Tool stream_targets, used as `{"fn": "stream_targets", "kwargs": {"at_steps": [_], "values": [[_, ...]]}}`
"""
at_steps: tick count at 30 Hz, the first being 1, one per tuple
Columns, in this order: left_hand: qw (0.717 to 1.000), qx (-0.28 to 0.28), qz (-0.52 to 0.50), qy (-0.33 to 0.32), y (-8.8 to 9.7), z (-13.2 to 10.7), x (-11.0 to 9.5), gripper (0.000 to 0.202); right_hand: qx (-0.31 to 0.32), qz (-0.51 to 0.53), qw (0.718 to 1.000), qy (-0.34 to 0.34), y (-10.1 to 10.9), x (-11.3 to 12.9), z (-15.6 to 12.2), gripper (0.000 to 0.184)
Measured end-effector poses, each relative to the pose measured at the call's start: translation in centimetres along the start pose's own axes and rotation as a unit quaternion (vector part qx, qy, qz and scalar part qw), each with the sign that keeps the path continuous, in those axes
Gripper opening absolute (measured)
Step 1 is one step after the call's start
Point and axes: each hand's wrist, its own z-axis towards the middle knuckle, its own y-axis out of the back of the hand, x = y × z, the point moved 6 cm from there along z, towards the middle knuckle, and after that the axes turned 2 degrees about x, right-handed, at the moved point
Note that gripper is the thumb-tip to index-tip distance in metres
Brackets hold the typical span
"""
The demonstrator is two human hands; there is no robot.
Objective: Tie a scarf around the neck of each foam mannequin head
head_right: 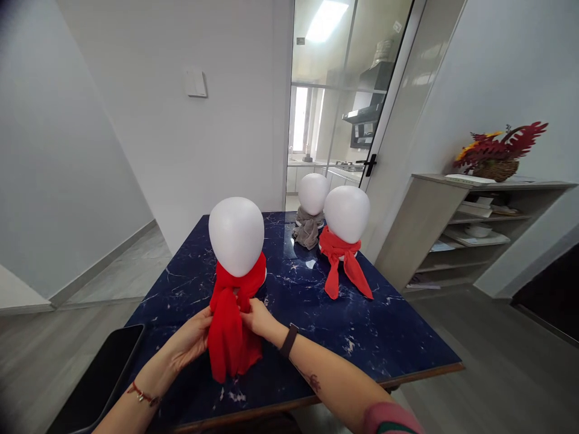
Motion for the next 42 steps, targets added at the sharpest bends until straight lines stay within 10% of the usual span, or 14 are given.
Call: {"fn": "stream_targets", "kwargs": {"at_steps": [8, 15, 21, 27, 37, 42], "values": [[0.944, -0.100, 0.282, -0.140, -0.4, 1.1, -1.4, 0.024, -0.068, -0.057, 0.996, -0.004, 0.7, 1.2, -1.4, 0.019], [0.976, -0.080, 0.185, -0.087, -0.7, 4.0, 0.5, 0.042, 0.029, 0.147, 0.987, -0.059, -1.2, 1.4, -2.3, 0.032], [0.984, -0.021, 0.141, -0.108, -0.2, 4.8, 1.2, 0.047, 0.185, -0.071, 0.966, -0.163, 2.5, 2.9, -2.6, 0.011], [0.983, -0.029, 0.111, -0.143, -0.6, 3.9, 1.2, 0.054, 0.081, -0.048, 0.971, -0.218, 6.2, 3.0, -2.0, 0.045], [0.994, 0.005, -0.102, 0.040, -0.9, 3.6, 1.9, 0.016, 0.377, -0.156, 0.909, -0.082, 1.9, 5.0, -4.0, 0.033], [0.994, -0.062, -0.077, 0.057, -0.6, 3.8, 2.2, 0.012, 0.376, -0.246, 0.893, -0.040, 1.7, 4.8, -3.9, 0.022]]}}
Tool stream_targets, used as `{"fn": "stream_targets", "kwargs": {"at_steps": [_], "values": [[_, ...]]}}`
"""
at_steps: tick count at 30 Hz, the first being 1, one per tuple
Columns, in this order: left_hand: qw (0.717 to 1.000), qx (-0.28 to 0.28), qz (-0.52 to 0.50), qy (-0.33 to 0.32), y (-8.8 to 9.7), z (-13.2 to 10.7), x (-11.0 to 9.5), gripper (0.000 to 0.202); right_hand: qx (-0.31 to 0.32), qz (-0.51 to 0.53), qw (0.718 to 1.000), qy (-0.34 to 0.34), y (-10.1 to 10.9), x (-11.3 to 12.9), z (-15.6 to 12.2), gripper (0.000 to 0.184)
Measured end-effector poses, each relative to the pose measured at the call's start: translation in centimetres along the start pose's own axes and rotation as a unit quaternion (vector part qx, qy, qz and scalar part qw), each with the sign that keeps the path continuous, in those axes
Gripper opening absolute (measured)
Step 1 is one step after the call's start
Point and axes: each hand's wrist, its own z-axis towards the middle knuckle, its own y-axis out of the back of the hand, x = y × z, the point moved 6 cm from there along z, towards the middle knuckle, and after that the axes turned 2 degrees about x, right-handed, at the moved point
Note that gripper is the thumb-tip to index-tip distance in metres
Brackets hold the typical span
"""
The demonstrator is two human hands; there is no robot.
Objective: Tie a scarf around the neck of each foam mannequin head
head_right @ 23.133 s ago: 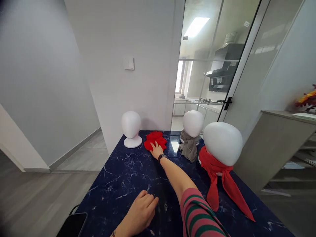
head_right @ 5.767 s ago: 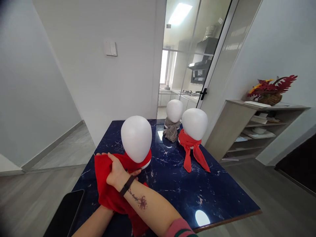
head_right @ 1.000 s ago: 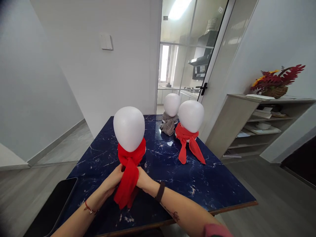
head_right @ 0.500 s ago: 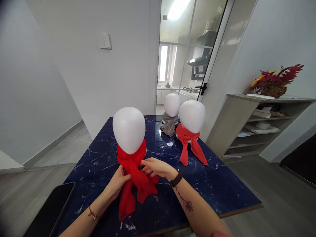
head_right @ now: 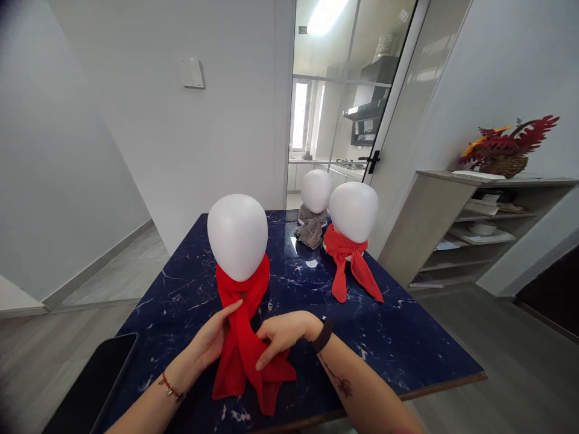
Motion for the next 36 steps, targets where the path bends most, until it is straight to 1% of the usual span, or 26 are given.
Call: {"fn": "stream_targets", "kwargs": {"at_steps": [1, 3, 5, 6, 7, 9, 11, 13, 15, 17, 19, 21, 23, 26, 29, 31, 33, 36], "values": [[1.000, -0.007, 0.003, -0.001, 0.0, 0.1, 0.1, 0.012, -0.048, -0.044, 0.998, -0.004, 0.6, -0.3, 0.1, 0.019], [1.000, -0.013, 0.000, 0.001, 0.0, 0.2, 0.1, 0.015, -0.152, -0.124, 0.980, -0.024, 1.8, -1.1, 0.1, 0.018], [1.000, -0.013, -0.009, 0.000, 0.0, 0.2, 0.0, 0.020, -0.234, -0.156, 0.958, -0.060, 2.6, -2.0, 0.0, 0.018], [1.000, -0.011, -0.015, -0.002, -0.1, 0.1, -0.1, 0.023, -0.264, -0.147, 0.950, -0.079, 2.8, -2.6, 0.1, 0.016], [1.000, -0.004, -0.021, -0.003, -0.2, 0.1, -0.2, 0.026, -0.292, -0.117, 0.944, -0.097, 2.8, -3.2, 0.3, 0.015], [0.999, 0.022, -0.030, -0.001, -0.5, 0.1, -0.2, 0.029, -0.342, -0.017, 0.932, -0.119, 2.6, -4.2, 0.9, 0.015], [0.999, 0.031, -0.022, 0.012, -0.5, 0.1, -0.1, 0.029, -0.375, 0.106, 0.915, -0.106, 2.1, -4.7, 1.7, 0.017], [1.000, 0.007, 0.009, -0.002, 0.0, 0.2, -0.1, 0.023, -0.386, 0.235, 0.890, -0.055, 1.6, -4.6, 2.5, 0.019], [0.998, -0.019, 0.050, -0.046, 0.6, 0.3, -0.4, 0.016, -0.363, 0.361, 0.859, -0.005, 1.2, -4.2, 3.1, 0.021], [0.992, -0.018, 0.078, -0.094, 0.9, 0.4, -0.7, 0.014, -0.331, 0.467, 0.820, 0.020, 0.9, -3.9, 3.4, 0.018], [0.989, -0.005, 0.096, -0.115, 0.9, 0.5, -0.7, 0.019, -0.318, 0.535, 0.782, 0.030, 0.9, -3.8, 3.3, 0.014], [0.987, 0.004, 0.108, -0.123, 1.0, 0.6, -0.6, 0.027, -0.333, 0.572, 0.748, 0.042, 1.2, -3.8, 3.2, 0.013], [0.987, 0.002, 0.111, -0.119, 1.0, 0.8, -0.3, 0.031, -0.358, 0.589, 0.721, 0.064, 1.5, -3.9, 3.2, 0.019], [0.988, -0.034, 0.098, -0.114, 1.5, 1.0, -0.1, 0.028, -0.384, 0.606, 0.689, 0.103, 1.9, -4.1, 3.5, 0.021], [0.989, -0.064, 0.075, -0.108, 1.7, 1.1, 0.0, 0.024, -0.374, 0.638, 0.662, 0.120, 2.0, -4.4, 3.9, 0.018], [0.991, -0.061, 0.059, -0.100, 1.6, 1.2, 0.0, 0.025, -0.353, 0.661, 0.651, 0.122, 2.1, -4.6, 4.0, 0.018], [0.995, -0.046, 0.037, -0.078, 1.3, 1.1, 0.0, 0.025, -0.342, 0.674, 0.645, 0.116, 2.3, -4.7, 4.1, 0.020], [0.999, -0.022, 0.005, -0.031, 0.7, 0.8, 0.3, 0.024, -0.354, 0.675, 0.641, 0.091, 2.6, -5.2, 3.9, 0.020]]}}
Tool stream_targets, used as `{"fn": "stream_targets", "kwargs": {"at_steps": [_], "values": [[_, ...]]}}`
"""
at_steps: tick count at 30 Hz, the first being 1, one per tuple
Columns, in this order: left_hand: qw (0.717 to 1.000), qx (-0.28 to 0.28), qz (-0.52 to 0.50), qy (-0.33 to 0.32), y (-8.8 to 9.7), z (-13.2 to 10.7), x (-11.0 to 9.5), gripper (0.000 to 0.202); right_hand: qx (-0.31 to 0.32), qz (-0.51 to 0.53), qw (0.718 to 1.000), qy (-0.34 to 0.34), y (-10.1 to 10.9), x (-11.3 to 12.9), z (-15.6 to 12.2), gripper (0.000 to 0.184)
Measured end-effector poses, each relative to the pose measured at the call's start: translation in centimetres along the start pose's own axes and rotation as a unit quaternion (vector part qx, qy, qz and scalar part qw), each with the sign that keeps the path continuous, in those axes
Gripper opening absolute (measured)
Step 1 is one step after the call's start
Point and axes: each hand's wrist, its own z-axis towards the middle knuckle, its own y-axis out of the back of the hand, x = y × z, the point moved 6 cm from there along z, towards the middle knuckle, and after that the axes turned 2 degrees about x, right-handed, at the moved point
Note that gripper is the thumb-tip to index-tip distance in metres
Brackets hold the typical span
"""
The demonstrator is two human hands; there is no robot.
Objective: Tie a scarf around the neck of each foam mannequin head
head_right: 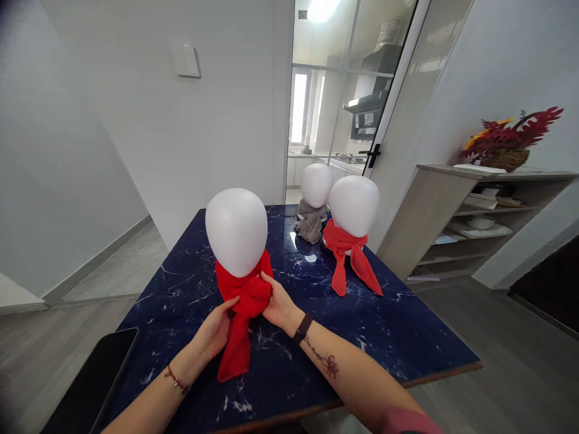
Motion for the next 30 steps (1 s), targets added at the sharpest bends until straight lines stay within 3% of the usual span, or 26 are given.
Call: {"fn": "stream_targets", "kwargs": {"at_steps": [6, 10, 15, 17, 18, 20, 21, 23, 25, 27, 30], "values": [[0.999, 0.039, 0.007, -0.015, -0.9, -0.7, -0.2, 0.030, -0.027, -0.014, 0.999, 0.015, 0.3, 0.5, 0.0, 0.030], [0.999, 0.033, 0.002, -0.019, -0.7, -0.6, 0.1, 0.024, -0.047, -0.037, 0.998, 0.035, 0.2, 0.5, 0.0, 0.027], [0.998, 0.039, -0.041, -0.016, -0.3, 0.1, 0.3, 0.029, -0.026, -0.156, 0.980, 0.121, -0.2, 1.4, -0.2, 0.034], [0.997, 0.040, -0.055, -0.022, -0.2, 0.4, 0.2, 0.034, -0.073, -0.260, 0.944, 0.188, 0.2, 3.1, -0.7, 0.035], [0.997, 0.039, -0.058, -0.025, -0.1, 0.5, 0.1, 0.036, -0.121, -0.318, 0.911, 0.235, 0.5, 4.4, -1.3, 0.035], [0.997, 0.037, -0.059, -0.035, -0.1, 0.6, -0.1, 0.038, -0.209, -0.419, 0.816, 0.340, 0.5, 7.0, -3.1, 0.034], [0.997, 0.041, -0.056, -0.040, -0.1, 0.7, -0.2, 0.040, -0.218, -0.464, 0.771, 0.377, 0.0, 7.8, -3.8, 0.033], [0.996, 0.055, -0.052, -0.052, -0.3, 0.7, -0.4, 0.042, -0.153, -0.552, 0.718, 0.395, -1.6, 8.0, -4.4, 0.033], [0.994, 0.072, -0.053, -0.062, -0.5, 0.7, -0.5, 0.043, -0.064, -0.616, 0.694, 0.369, -2.9, 6.8, -4.2, 0.040], [0.993, 0.078, -0.052, -0.070, -0.5, 0.8, -0.6, 0.044, -0.023, -0.643, 0.686, 0.339, -3.2, 5.3, -3.9, 0.047], [0.992, 0.083, -0.038, -0.082, -0.5, 0.6, -0.8, 0.043, 0.002, -0.633, 0.715, 0.296, -2.6, 3.9, -2.9, 0.030]]}}
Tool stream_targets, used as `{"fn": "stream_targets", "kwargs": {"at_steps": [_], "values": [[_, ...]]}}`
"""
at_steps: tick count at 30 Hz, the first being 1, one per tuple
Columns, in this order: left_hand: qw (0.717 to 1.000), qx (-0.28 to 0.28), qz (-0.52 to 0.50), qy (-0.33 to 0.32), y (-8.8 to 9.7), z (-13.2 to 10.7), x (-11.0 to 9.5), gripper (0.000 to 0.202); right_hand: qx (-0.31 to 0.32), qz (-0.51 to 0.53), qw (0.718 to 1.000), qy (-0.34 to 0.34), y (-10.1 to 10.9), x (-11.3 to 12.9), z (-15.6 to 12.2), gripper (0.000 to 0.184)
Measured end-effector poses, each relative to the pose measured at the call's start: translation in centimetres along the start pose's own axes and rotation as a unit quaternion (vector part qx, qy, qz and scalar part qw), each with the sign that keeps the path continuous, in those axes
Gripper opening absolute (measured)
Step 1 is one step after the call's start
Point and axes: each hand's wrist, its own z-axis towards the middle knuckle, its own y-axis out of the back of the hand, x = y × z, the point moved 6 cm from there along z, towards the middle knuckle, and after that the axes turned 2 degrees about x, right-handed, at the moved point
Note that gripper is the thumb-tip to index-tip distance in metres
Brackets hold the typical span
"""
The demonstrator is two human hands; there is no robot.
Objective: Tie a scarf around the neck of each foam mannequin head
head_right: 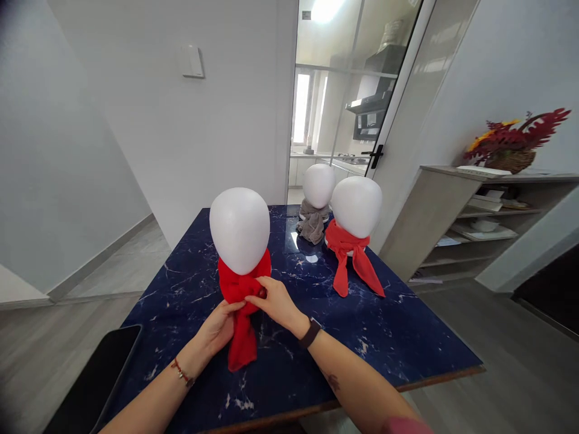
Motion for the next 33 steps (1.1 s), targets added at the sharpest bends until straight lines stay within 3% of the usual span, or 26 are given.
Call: {"fn": "stream_targets", "kwargs": {"at_steps": [2, 7, 13, 16, 24, 28, 33], "values": [[1.000, 0.014, 0.021, -0.002, -0.2, -0.2, -0.1, 0.041, -0.012, 0.067, 0.998, -0.016, 0.1, -0.7, 0.2, 0.018], [0.993, 0.031, 0.116, 0.012, -0.2, -0.4, 0.0, 0.053, -0.097, 0.268, 0.956, -0.061, 1.6, -2.0, 1.0, 0.018], [0.980, -0.048, 0.183, -0.057, 1.6, -0.2, -0.9, 0.056, -0.151, 0.398, 0.897, -0.115, 2.1, -3.6, 1.9, 0.026], [0.975, -0.082, 0.200, -0.060, 2.7, -0.1, -1.4, 0.047, -0.193, 0.426, 0.875, -0.122, 3.2, -4.4, 2.7, 0.027], [0.935, -0.180, 0.265, -0.151, 5.1, -0.4, -4.0, 0.027, -0.245, 0.539, 0.801, -0.091, 6.9, -5.5, 5.4, 0.024], [0.934, -0.195, 0.249, -0.165, 4.9, -0.9, -4.2, 0.021, -0.232, 0.542, 0.804, -0.080, 7.3, -5.5, 5.5, 0.019], [0.952, -0.105, 0.270, -0.096, 2.8, -0.9, -2.4, 0.029, -0.131, 0.511, 0.846, -0.079, 6.6, -3.0, 4.0, 0.023]]}}
